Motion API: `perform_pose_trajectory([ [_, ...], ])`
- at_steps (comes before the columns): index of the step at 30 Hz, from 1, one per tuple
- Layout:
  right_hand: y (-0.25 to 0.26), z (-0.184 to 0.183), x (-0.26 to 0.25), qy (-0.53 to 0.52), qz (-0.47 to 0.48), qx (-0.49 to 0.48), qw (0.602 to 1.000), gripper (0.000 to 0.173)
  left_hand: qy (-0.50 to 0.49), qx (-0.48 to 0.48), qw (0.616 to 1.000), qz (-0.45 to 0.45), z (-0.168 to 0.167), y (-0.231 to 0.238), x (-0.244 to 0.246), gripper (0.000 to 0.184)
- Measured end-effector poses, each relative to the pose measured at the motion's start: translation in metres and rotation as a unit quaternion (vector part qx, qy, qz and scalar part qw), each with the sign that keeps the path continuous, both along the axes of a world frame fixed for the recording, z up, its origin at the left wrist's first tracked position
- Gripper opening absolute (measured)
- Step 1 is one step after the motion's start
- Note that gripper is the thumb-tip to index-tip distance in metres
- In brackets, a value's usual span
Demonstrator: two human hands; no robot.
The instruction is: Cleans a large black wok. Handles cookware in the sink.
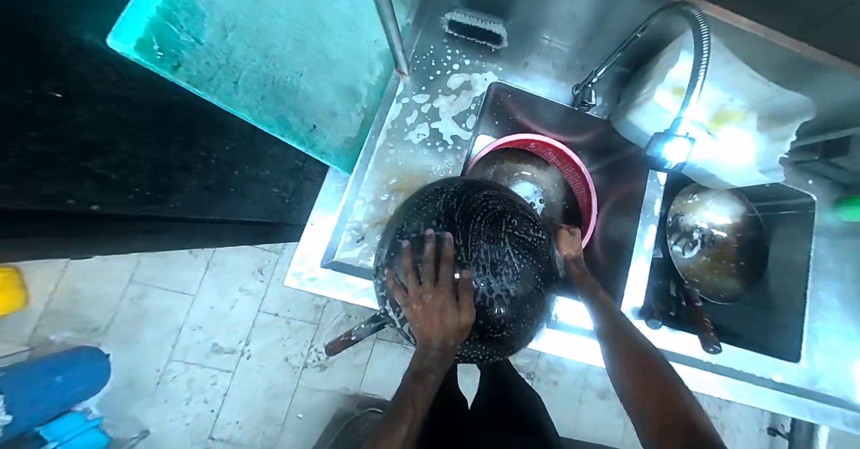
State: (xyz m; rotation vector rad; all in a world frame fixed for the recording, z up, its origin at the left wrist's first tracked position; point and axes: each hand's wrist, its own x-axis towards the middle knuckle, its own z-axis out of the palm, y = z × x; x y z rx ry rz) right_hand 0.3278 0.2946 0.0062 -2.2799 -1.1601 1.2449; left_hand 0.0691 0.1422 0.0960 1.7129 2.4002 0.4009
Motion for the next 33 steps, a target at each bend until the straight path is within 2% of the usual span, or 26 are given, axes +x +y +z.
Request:
perform_pose_trajectory([
  [2,-0.023,0.027,-0.016,-0.029,0.025,0.069,0.997,0.065,-0.003,0.008,0.999,0.043,-0.001,0.005,0.0,0.063],
  [3,-0.04,0.043,-0.028,-0.041,0.033,0.105,0.993,0.065,0.0,0.009,0.998,0.06,-0.002,0.008,-0.001,0.062],
  [6,-0.096,0.083,-0.071,-0.073,0.098,0.234,0.965,0.047,0.011,0.002,0.995,0.094,-0.002,0.014,-0.002,0.06],
  [8,-0.132,0.09,-0.102,-0.074,0.167,0.347,0.92,0.037,0.013,-0.007,0.994,0.105,0.0,0.02,-0.003,0.06],
  [10,-0.123,0.084,-0.113,-0.082,0.238,0.417,0.873,0.033,0.012,-0.025,0.996,0.089,0.002,0.024,-0.005,0.062],
  [11,-0.098,0.08,-0.106,-0.091,0.262,0.407,0.87,0.034,0.013,-0.033,0.997,0.072,0.004,0.026,-0.008,0.063],
  [12,-0.065,0.077,-0.096,-0.098,0.264,0.358,0.89,0.035,0.015,-0.036,0.998,0.051,0.005,0.027,-0.011,0.063],
  [14,0.0,0.071,-0.079,-0.082,0.199,0.227,0.95,0.042,0.021,-0.042,0.999,0.007,0.008,0.023,-0.018,0.062],
  [15,0.011,0.074,-0.076,-0.069,0.168,0.184,0.966,0.045,0.024,-0.039,0.999,-0.012,0.008,0.021,-0.02,0.061],
  [16,0.007,0.085,-0.08,-0.075,0.162,0.19,0.965,0.046,0.028,-0.03,0.999,-0.025,0.008,0.024,-0.024,0.06],
  [18,-0.028,0.112,-0.107,-0.1,0.211,0.282,0.931,0.04,0.026,0.005,0.999,-0.034,0.002,0.033,-0.03,0.06],
  [20,-0.07,0.114,-0.139,-0.086,0.304,0.361,0.878,0.034,0.021,0.017,0.999,-0.031,0.0,0.023,-0.03,0.059],
  [22,-0.065,0.106,-0.162,-0.09,0.385,0.416,0.819,0.035,0.021,0.024,0.999,-0.036,-0.002,0.024,-0.029,0.059],
  [23,-0.041,0.104,-0.169,-0.1,0.408,0.4,0.815,0.035,0.022,0.028,0.999,-0.039,-0.004,0.027,-0.03,0.06],
  [25,0.036,0.104,-0.177,-0.126,0.41,0.255,0.866,0.033,0.021,0.024,0.999,-0.037,-0.005,0.025,-0.031,0.062],
  [27,0.102,0.102,-0.184,-0.113,0.369,0.095,0.917,0.032,0.018,0.025,0.999,-0.039,-0.005,0.021,-0.033,0.063],
  [28,0.105,0.108,-0.191,-0.117,0.366,0.08,0.92,0.031,0.014,0.034,0.999,-0.038,-0.005,0.022,-0.035,0.063],
  [29,0.085,0.118,-0.197,-0.122,0.372,0.117,0.913,0.029,0.006,0.048,0.998,-0.037,-0.007,0.023,-0.036,0.064],
  [31,-0.001,0.134,-0.206,-0.104,0.399,0.246,0.877,0.033,-0.011,0.078,0.997,-0.027,-0.011,0.019,-0.037,0.067],
  [33,-0.051,0.116,-0.204,-0.062,0.412,0.395,0.819,0.035,-0.023,0.106,0.994,-0.013,-0.015,0.016,-0.038,0.068],
])
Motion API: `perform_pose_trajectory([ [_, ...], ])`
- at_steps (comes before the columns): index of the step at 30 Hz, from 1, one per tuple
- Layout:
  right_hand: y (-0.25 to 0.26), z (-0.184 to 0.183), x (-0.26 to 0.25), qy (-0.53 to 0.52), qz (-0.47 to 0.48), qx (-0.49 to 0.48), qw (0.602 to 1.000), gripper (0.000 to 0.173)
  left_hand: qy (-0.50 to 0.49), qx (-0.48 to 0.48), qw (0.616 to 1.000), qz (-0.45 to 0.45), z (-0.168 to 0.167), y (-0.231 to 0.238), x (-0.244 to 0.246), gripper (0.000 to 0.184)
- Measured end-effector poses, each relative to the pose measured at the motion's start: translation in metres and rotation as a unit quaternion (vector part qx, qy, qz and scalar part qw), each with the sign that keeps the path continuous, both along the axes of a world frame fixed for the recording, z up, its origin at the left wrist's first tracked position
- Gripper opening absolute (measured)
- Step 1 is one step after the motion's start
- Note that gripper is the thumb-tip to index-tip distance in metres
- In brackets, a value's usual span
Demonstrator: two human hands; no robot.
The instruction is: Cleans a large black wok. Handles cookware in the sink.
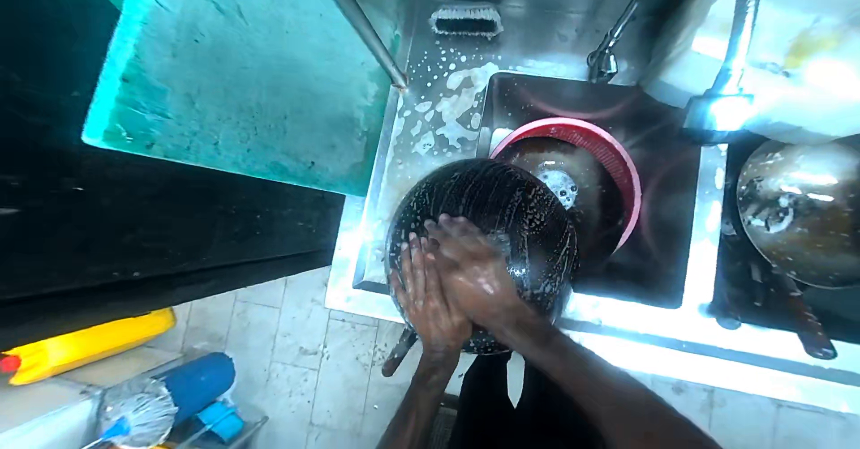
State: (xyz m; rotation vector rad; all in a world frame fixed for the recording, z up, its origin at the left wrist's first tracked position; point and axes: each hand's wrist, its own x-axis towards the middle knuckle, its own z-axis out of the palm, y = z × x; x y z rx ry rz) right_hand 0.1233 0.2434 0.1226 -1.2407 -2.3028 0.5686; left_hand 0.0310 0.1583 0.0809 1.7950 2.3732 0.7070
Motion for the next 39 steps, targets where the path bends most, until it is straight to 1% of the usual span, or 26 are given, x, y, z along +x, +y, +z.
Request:
perform_pose_trajectory([
  [2,0.014,-0.007,0.027,-0.02,0.014,0.003,1.0,0.037,-0.007,-0.009,1.0,0.004,0.0,0.0,0.0,0.063],
  [4,0.062,-0.023,0.068,-0.044,-0.074,-0.099,0.991,0.039,-0.011,-0.025,1.0,0.01,0.002,-0.002,0.0,0.062],
  [5,0.085,-0.04,0.093,-0.024,-0.142,-0.186,0.972,0.041,-0.011,-0.03,0.999,0.012,0.002,-0.001,-0.001,0.062],
  [7,0.101,-0.082,0.135,0.073,-0.288,-0.319,0.9,0.046,-0.006,-0.024,1.0,0.016,0.001,0.002,-0.002,0.062],
  [8,0.094,-0.094,0.147,0.104,-0.345,-0.342,0.868,0.05,-0.005,-0.024,1.0,0.019,0.0,0.003,-0.001,0.062],
  [10,0.062,-0.097,0.154,0.127,-0.412,-0.336,0.837,0.056,-0.002,-0.024,0.999,0.03,-0.001,0.001,0.001,0.062],
  [13,-0.011,-0.087,0.147,0.116,-0.459,-0.288,0.832,0.064,-0.005,-0.032,0.999,0.033,0.002,0.002,0.0,0.061],
  [14,-0.034,-0.083,0.14,0.107,-0.474,-0.258,0.835,0.061,-0.006,-0.034,0.999,0.034,0.002,0.002,0.0,0.061],
  [16,-0.075,-0.075,0.125,0.098,-0.459,-0.186,0.863,0.051,-0.006,-0.04,0.999,0.031,0.002,0.001,0.001,0.062],
  [18,-0.101,-0.064,0.106,0.096,-0.378,-0.082,0.917,0.047,0.0,-0.046,0.999,0.021,0.002,0.001,0.001,0.063],
  [20,-0.1,-0.058,0.096,0.086,-0.26,0.015,0.962,0.04,0.003,-0.057,0.998,0.002,0.004,-0.001,-0.003,0.066],
  [21,-0.082,-0.058,0.1,0.072,-0.201,0.042,0.976,0.038,0.003,-0.063,0.998,-0.008,0.006,0.0,-0.004,0.067],
  [23,-0.015,-0.057,0.118,0.05,-0.149,0.001,0.988,0.039,0.009,-0.07,0.997,-0.02,0.009,0.006,-0.007,0.069],
  [25,0.049,-0.062,0.128,0.043,-0.252,-0.116,0.96,0.043,0.017,-0.095,0.995,-0.023,0.009,0.002,-0.007,0.07],
  [26,0.061,-0.057,0.125,0.034,-0.299,-0.175,0.937,0.045,0.018,-0.098,0.995,-0.024,0.01,-0.001,-0.007,0.07],
  [27,0.057,-0.043,0.113,0.019,-0.316,-0.183,0.931,0.045,0.019,-0.088,0.996,-0.025,0.011,-0.001,-0.008,0.07],
  [28,0.041,-0.024,0.094,0.009,-0.298,-0.146,0.943,0.043,0.021,-0.064,0.997,-0.026,0.01,0.005,-0.01,0.071],
  [29,0.016,-0.007,0.071,0.004,-0.245,-0.106,0.964,0.041,0.024,-0.042,0.999,-0.024,0.007,0.01,-0.012,0.071],
  [31,-0.027,-0.005,0.034,0.028,-0.126,-0.028,0.991,0.035,0.024,-0.038,0.999,-0.024,0.005,0.002,-0.013,0.071],
  [32,-0.022,-0.008,0.026,0.025,-0.083,-0.004,0.996,0.033,0.024,-0.043,0.998,-0.025,0.005,0.001,-0.013,0.07],
  [33,0.003,-0.009,0.024,-0.004,-0.068,-0.006,0.998,0.034,0.024,-0.044,0.998,-0.026,0.003,0.005,-0.014,0.069],
  [34,0.042,-0.01,0.023,-0.054,-0.091,-0.029,0.994,0.035,0.025,-0.046,0.998,-0.025,0.002,0.007,-0.016,0.069],
  [36,0.11,-0.011,0.027,-0.118,-0.15,-0.159,0.969,0.036,0.017,-0.055,0.998,-0.021,0.003,-0.003,-0.014,0.067],
  [37,0.121,-0.007,0.026,-0.129,-0.177,-0.197,0.956,0.037,0.015,-0.042,0.999,-0.02,0.003,-0.003,-0.015,0.067],
  [38,0.114,0.003,0.018,-0.127,-0.19,-0.178,0.957,0.035,0.013,-0.024,0.999,-0.023,0.002,0.002,-0.018,0.067],
  [39,0.086,0.014,0.007,-0.108,-0.18,-0.128,0.969,0.033,0.009,-0.005,1.0,-0.023,-0.001,0.006,-0.021,0.067],
])
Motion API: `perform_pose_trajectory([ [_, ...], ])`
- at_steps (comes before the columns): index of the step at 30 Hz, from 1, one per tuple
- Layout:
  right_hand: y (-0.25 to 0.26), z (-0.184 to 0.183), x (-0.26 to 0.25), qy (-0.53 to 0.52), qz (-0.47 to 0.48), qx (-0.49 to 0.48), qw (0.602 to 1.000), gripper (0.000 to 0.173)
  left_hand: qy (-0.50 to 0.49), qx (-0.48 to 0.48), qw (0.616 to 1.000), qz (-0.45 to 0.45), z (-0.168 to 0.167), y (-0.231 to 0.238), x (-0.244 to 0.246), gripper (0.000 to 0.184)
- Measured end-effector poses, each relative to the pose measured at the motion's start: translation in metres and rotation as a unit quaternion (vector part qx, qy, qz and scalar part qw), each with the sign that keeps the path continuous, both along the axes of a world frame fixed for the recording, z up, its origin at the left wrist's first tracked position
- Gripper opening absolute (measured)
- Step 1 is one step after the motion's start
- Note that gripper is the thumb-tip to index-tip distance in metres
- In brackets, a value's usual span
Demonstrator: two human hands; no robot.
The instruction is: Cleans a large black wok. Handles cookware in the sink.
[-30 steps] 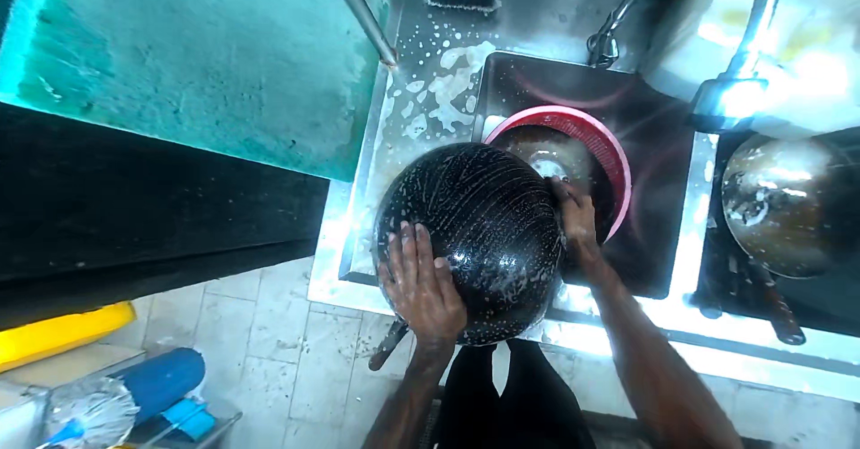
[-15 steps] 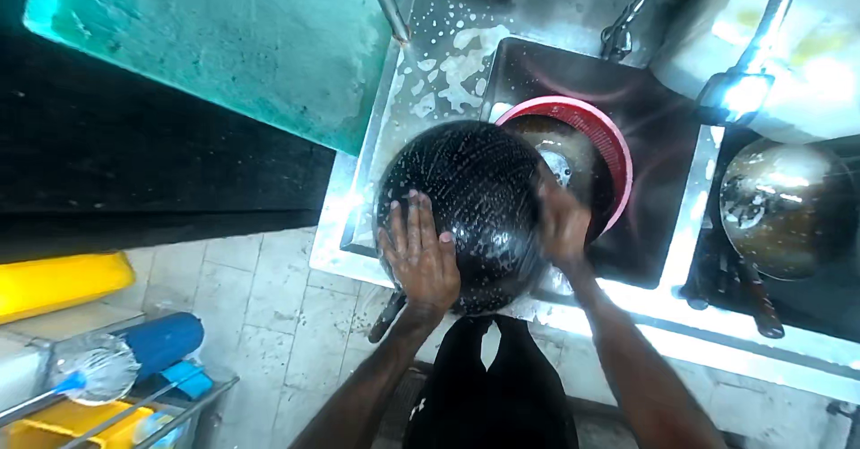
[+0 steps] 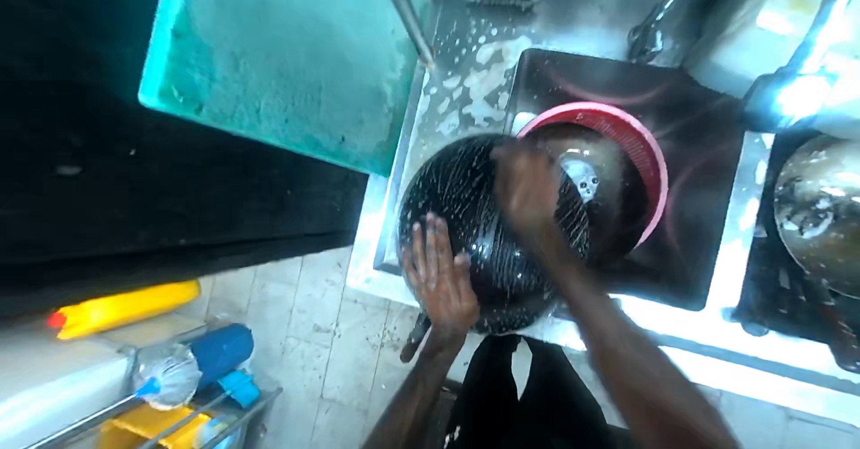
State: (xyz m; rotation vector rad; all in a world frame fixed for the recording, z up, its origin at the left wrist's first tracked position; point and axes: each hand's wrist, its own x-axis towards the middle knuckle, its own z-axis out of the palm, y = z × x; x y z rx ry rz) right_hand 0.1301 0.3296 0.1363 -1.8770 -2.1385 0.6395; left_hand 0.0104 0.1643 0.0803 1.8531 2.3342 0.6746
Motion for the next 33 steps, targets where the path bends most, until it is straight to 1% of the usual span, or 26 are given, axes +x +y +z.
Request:
perform_pose_trajectory([
  [1,-0.044,0.006,-0.013,0.033,0.038,0.046,0.998,0.035,-0.002,0.009,1.0,0.006,-0.002,-0.001,0.0,0.068],
  [2,-0.084,-0.001,-0.026,0.077,0.074,0.103,0.989,0.036,0.0,0.007,1.0,0.016,-0.001,-0.004,0.001,0.07],
  [3,-0.106,-0.014,-0.034,0.11,0.105,0.156,0.976,0.034,0.005,-0.006,1.0,0.027,-0.001,-0.008,0.002,0.069],
  [4,-0.107,-0.023,-0.035,0.116,0.128,0.179,0.969,0.031,-0.012,0.015,0.999,0.034,-0.005,-0.01,0.002,0.067],
  [5,-0.095,-0.024,-0.029,0.103,0.138,0.168,0.971,0.031,-0.028,0.033,0.998,0.037,-0.009,-0.011,0.0,0.065],
  [7,-0.045,-0.022,-0.003,0.073,0.107,0.085,0.988,0.036,-0.039,0.042,0.998,0.031,-0.012,-0.009,-0.003,0.062],
  [8,-0.011,-0.03,0.015,0.062,0.057,0.025,0.996,0.038,-0.038,0.043,0.998,0.028,-0.012,-0.009,-0.004,0.061],
  [9,0.022,-0.043,0.037,0.079,0.0,-0.044,0.996,0.037,-0.036,0.043,0.998,0.028,-0.011,-0.01,-0.005,0.061],
  [11,0.065,-0.081,0.081,0.156,-0.103,-0.177,0.966,0.04,-0.031,0.039,0.998,0.029,-0.011,-0.01,-0.005,0.062],
  [12,0.07,-0.094,0.095,0.183,-0.134,-0.207,0.952,0.043,-0.027,0.035,0.999,0.03,-0.011,-0.009,-0.005,0.062],
  [13,0.066,-0.101,0.104,0.19,-0.155,-0.201,0.948,0.044,-0.024,0.031,0.999,0.033,-0.012,-0.008,-0.004,0.063],
  [15,0.04,-0.103,0.11,0.191,-0.196,-0.169,0.947,0.046,-0.021,0.026,0.999,0.039,-0.01,-0.009,-0.003,0.063],
  [17,0.001,-0.099,0.116,0.182,-0.249,-0.149,0.94,0.054,-0.019,0.027,0.999,0.042,-0.01,-0.009,-0.004,0.063],
  [19,-0.063,-0.094,0.119,0.163,-0.324,-0.147,0.92,0.062,-0.013,0.017,0.999,0.038,-0.007,-0.01,-0.004,0.063],
  [20,-0.099,-0.09,0.114,0.149,-0.357,-0.131,0.913,0.065,-0.008,0.012,0.999,0.034,-0.007,-0.008,-0.003,0.064],
  [21,-0.131,-0.092,0.104,0.127,-0.394,-0.081,0.907,0.06,-0.003,0.008,0.999,0.031,-0.006,-0.007,-0.001,0.064],
  [22,-0.154,-0.092,0.089,0.12,-0.409,-0.023,0.904,0.051,0.002,0.005,0.999,0.032,-0.007,-0.007,-0.001,0.064],
  [23,-0.172,-0.089,0.072,0.134,-0.399,0.038,0.906,0.044,0.005,0.006,0.999,0.035,-0.007,-0.008,-0.001,0.064],
  [25,-0.187,-0.079,0.034,0.183,-0.329,0.164,0.912,0.037,0.011,0.006,0.999,0.039,-0.009,-0.009,-0.002,0.064],
  [27,-0.182,-0.066,0.007,0.211,-0.202,0.233,0.928,0.033,0.014,0.005,0.999,0.034,-0.009,-0.007,-0.005,0.066],
  [28,-0.167,-0.058,0.003,0.2,-0.12,0.234,0.944,0.032,0.013,0.0,1.0,0.025,-0.009,-0.007,-0.007,0.067],
  [29,-0.14,-0.05,0.006,0.176,-0.04,0.214,0.96,0.034,0.013,-0.008,1.0,0.012,-0.009,-0.007,-0.009,0.067],
  [30,-0.101,-0.044,0.015,0.152,0.01,0.178,0.972,0.035,0.015,-0.02,1.0,-0.004,-0.009,-0.007,-0.012,0.067],
  [31,-0.06,-0.043,0.027,0.135,0.009,0.138,0.981,0.037,0.017,-0.033,0.999,-0.018,-0.009,-0.01,-0.013,0.066],
  [32,-0.029,-0.046,0.038,0.114,-0.027,0.087,0.989,0.042,0.019,-0.044,0.999,-0.026,-0.008,-0.016,-0.014,0.066],
  [33,-0.015,-0.046,0.046,0.106,-0.069,0.051,0.991,0.047,0.022,-0.043,0.999,-0.024,-0.008,-0.019,-0.014,0.065],
])
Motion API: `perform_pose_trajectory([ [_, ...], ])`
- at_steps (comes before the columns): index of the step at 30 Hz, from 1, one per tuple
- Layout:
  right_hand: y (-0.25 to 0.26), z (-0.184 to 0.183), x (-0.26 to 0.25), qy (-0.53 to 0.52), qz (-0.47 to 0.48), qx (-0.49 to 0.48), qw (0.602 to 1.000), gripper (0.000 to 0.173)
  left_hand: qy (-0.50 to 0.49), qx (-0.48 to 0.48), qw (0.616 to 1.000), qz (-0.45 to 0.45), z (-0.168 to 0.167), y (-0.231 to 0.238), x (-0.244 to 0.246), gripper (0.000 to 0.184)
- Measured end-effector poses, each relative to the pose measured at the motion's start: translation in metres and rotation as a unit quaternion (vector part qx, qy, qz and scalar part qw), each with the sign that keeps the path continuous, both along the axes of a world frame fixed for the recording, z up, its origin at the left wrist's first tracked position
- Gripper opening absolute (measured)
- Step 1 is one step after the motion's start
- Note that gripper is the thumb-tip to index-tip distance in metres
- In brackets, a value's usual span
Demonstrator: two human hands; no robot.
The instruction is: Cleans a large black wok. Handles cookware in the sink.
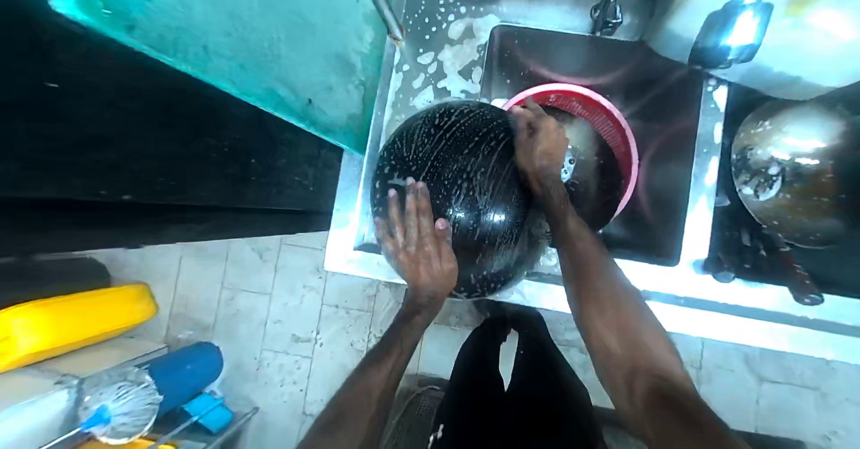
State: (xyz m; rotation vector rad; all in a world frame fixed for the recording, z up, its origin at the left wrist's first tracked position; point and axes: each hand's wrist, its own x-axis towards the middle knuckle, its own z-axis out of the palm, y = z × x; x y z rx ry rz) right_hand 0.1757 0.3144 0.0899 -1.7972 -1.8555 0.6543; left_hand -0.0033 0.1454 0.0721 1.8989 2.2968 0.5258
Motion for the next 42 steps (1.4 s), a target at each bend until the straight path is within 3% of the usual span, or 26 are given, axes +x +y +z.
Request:
perform_pose_trajectory([
  [1,-0.004,0.006,-0.001,-0.002,-0.03,-0.008,1.0,0.051,0.003,0.012,1.0,0.002,0.001,0.003,-0.001,0.064],
  [3,-0.066,0.023,-0.02,-0.023,-0.034,0.05,0.998,0.051,0.002,0.048,0.999,0.002,-0.002,0.014,0.0,0.064],
  [6,-0.169,-0.009,-0.046,-0.053,0.042,0.171,0.983,0.042,-0.002,0.057,0.998,0.008,-0.003,0.007,-0.001,0.064],
  [7,-0.174,-0.016,-0.037,-0.061,0.058,0.174,0.981,0.041,-0.005,0.051,0.999,0.004,-0.001,0.004,0.0,0.064],
  [9,-0.135,-0.015,-0.007,-0.068,0.03,0.118,0.99,0.042,-0.004,0.05,0.999,-0.001,0.001,0.011,-0.001,0.063],
  [12,-0.09,-0.016,0.028,0.0,-0.146,0.004,0.989,0.055,0.005,0.052,0.999,0.012,0.0,0.006,0.0,0.062],
  [14,-0.112,-0.019,0.01,-0.012,-0.218,0.049,0.975,0.054,0.006,0.055,0.998,0.014,0.0,0.01,0.004,0.061],
  [17,-0.211,-0.041,-0.05,0.005,-0.105,0.196,0.975,0.049,-0.011,0.062,0.998,0.013,0.0,0.009,0.001,0.059],
  [19,-0.24,-0.055,-0.067,0.002,-0.045,0.235,0.971,0.046,-0.056,0.069,0.996,-0.01,0.001,0.0,-0.007,0.057],
  [21,-0.214,-0.041,-0.055,0.014,-0.01,0.237,0.971,0.041,-0.133,0.075,0.988,-0.036,-0.008,-0.038,-0.023,0.059],
  [23,-0.151,-0.009,-0.022,-0.019,-0.007,0.192,0.981,0.036,-0.198,0.038,0.979,-0.005,-0.029,-0.107,-0.028,0.069],
  [26,-0.074,0.025,-0.007,-0.079,-0.078,0.104,0.988,0.035,-0.235,-0.151,0.952,0.127,-0.057,-0.183,-0.02,0.083],
  [28,-0.091,0.022,-0.032,-0.116,-0.066,0.114,0.984,0.037,-0.233,-0.235,0.927,0.179,-0.068,-0.173,-0.018,0.067],
  [30,-0.144,0.011,-0.083,-0.152,0.058,0.136,0.977,0.038,-0.236,-0.285,0.912,0.174,-0.078,-0.146,-0.028,0.046],
  [32,-0.193,-0.023,-0.116,-0.167,0.236,0.209,0.934,0.037,-0.259,-0.304,0.906,0.141,-0.081,-0.141,-0.028,0.041],
  [34,-0.186,-0.029,-0.134,-0.178,0.319,0.253,0.896,0.039,-0.259,-0.308,0.907,0.127,-0.079,-0.139,-0.032,0.04],
  [36,-0.133,0.0,-0.144,-0.191,0.268,0.239,0.914,0.037,-0.238,-0.319,0.907,0.137,-0.085,-0.137,-0.036,0.041],
  [39,-0.026,0.034,-0.084,-0.205,0.127,0.074,0.968,0.046,-0.245,-0.364,0.884,0.159,-0.08,-0.137,-0.027,0.043],
  [42,0.021,0.001,0.014,-0.12,-0.108,-0.11,0.981,0.058,-0.255,-0.382,0.873,0.165,-0.069,-0.135,-0.03,0.049],
])
